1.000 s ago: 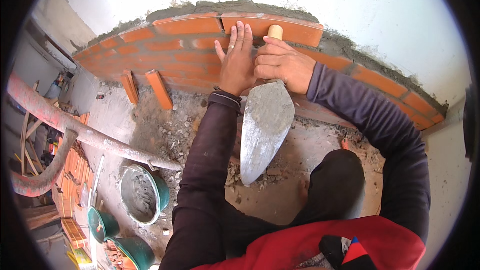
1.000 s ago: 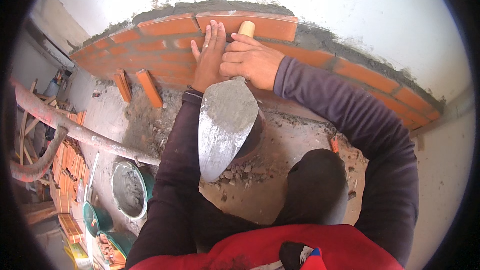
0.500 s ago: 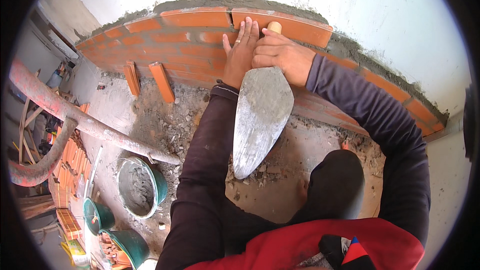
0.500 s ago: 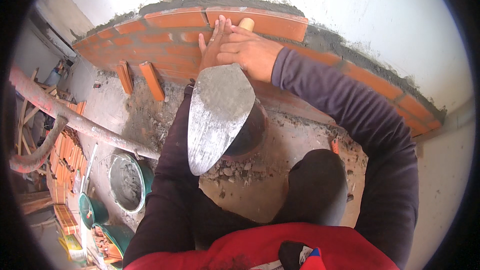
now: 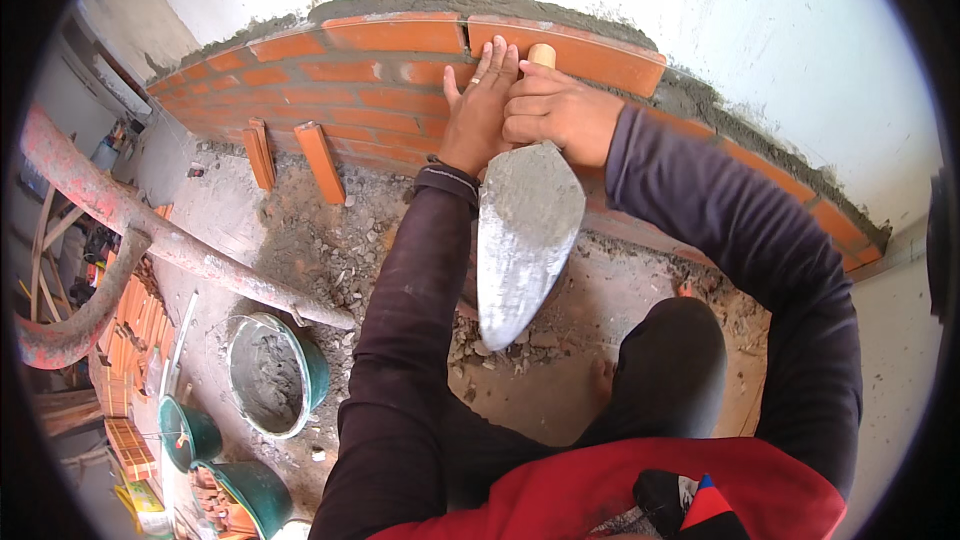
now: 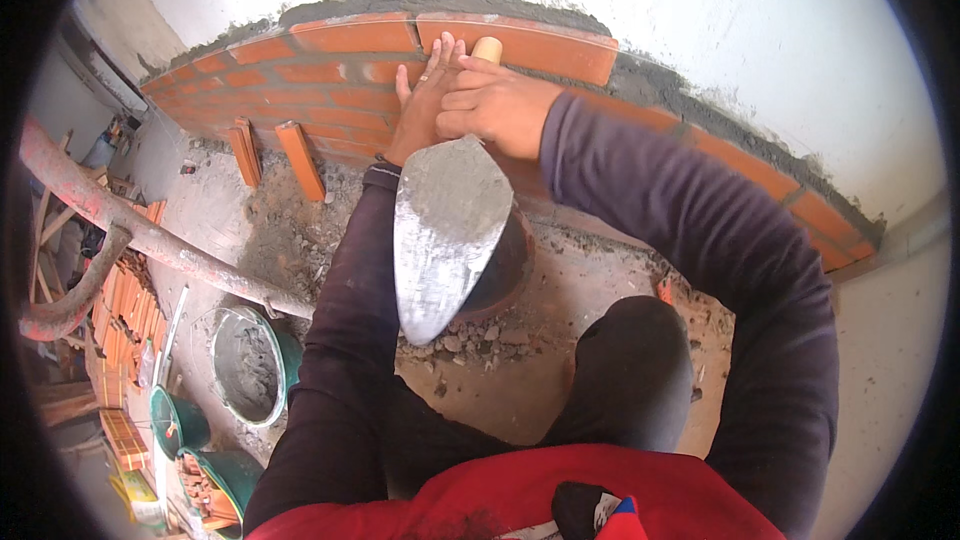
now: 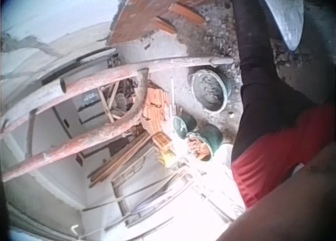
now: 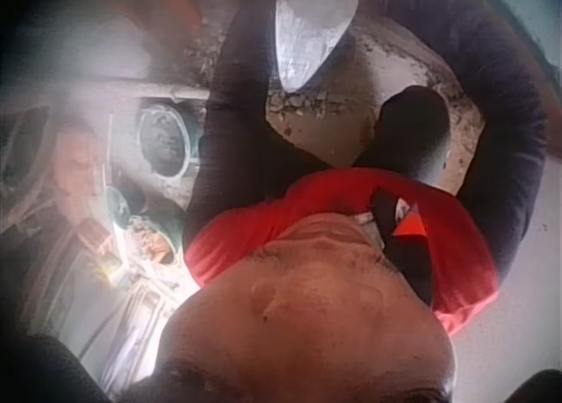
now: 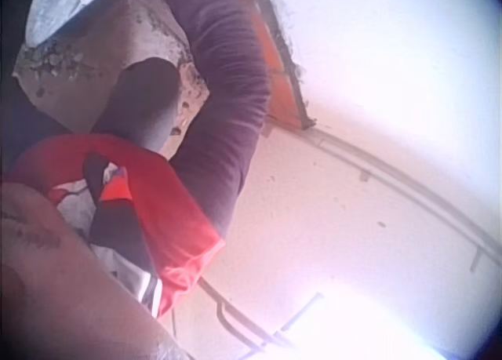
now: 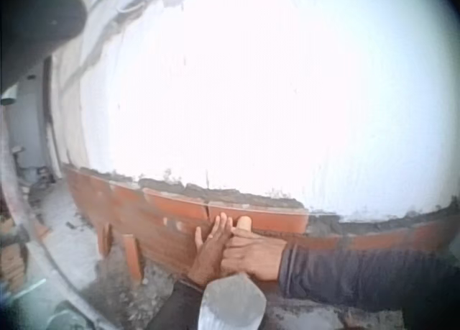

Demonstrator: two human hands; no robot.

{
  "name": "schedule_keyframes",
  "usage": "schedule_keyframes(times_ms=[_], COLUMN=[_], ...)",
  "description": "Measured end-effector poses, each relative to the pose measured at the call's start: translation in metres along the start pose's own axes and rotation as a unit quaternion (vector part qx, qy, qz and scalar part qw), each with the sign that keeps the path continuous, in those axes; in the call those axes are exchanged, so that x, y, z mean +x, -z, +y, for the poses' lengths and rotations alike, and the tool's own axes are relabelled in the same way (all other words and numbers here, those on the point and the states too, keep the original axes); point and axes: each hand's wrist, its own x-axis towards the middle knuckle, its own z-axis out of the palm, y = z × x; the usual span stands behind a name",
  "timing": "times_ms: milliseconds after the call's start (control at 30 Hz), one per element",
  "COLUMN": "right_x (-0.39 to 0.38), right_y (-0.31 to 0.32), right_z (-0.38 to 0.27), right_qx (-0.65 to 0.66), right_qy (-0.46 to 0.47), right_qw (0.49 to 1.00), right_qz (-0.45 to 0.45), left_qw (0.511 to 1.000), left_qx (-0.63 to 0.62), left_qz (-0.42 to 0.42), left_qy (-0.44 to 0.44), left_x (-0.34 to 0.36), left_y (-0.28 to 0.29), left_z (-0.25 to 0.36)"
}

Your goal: The person applies mortar to a wall with a trowel and then presses thin red bricks onto the mortar by hand.

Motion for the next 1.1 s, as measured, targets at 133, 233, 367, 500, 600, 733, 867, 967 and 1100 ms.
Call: schedule_keyframes(times_ms=[133,233,367,500,600,733,867,967,1100], right_x=[0.002,0.004,-0.001,-0.001,-0.010,-0.013,-0.015,-0.016,-0.022], right_y=[-0.004,-0.008,-0.007,-0.008,-0.005,-0.008,-0.012,-0.011,-0.015], right_z=[-0.002,-0.008,-0.008,-0.012,-0.029,-0.025,-0.013,-0.011,-0.016], right_qx=[-0.017,-0.016,-0.027,-0.006,-0.009,-0.005,0.000,0.010,0.011], right_qy=[-0.013,0.001,-0.004,-0.024,-0.005,0.011,-0.019,-0.015,-0.035], right_qw=[0.999,1.000,1.000,1.000,1.000,1.000,1.000,1.000,0.999], right_qz=[-0.025,-0.001,0.001,0.012,0.010,0.023,0.022,0.024,0.040], left_qw=[1.000,0.999,0.997,0.998,0.995,0.997,0.998,0.999,0.998], left_qx=[-0.019,-0.046,-0.082,-0.054,-0.093,-0.080,-0.066,-0.047,-0.064], left_qz=[-0.011,-0.016,0.011,0.013,0.016,0.005,-0.008,-0.016,0.008], left_qy=[0.010,0.002,0.003,0.000,-0.006,-0.013,-0.006,0.004,-0.001], left_x=[0.003,0.000,0.003,0.003,-0.002,-0.004,-0.002,-0.002,0.002], left_y=[0.002,0.006,0.007,0.002,0.005,0.005,0.008,0.010,0.011], left_z=[-0.001,-0.004,-0.003,-0.002,-0.004,-0.007,0.003,0.005,0.008])
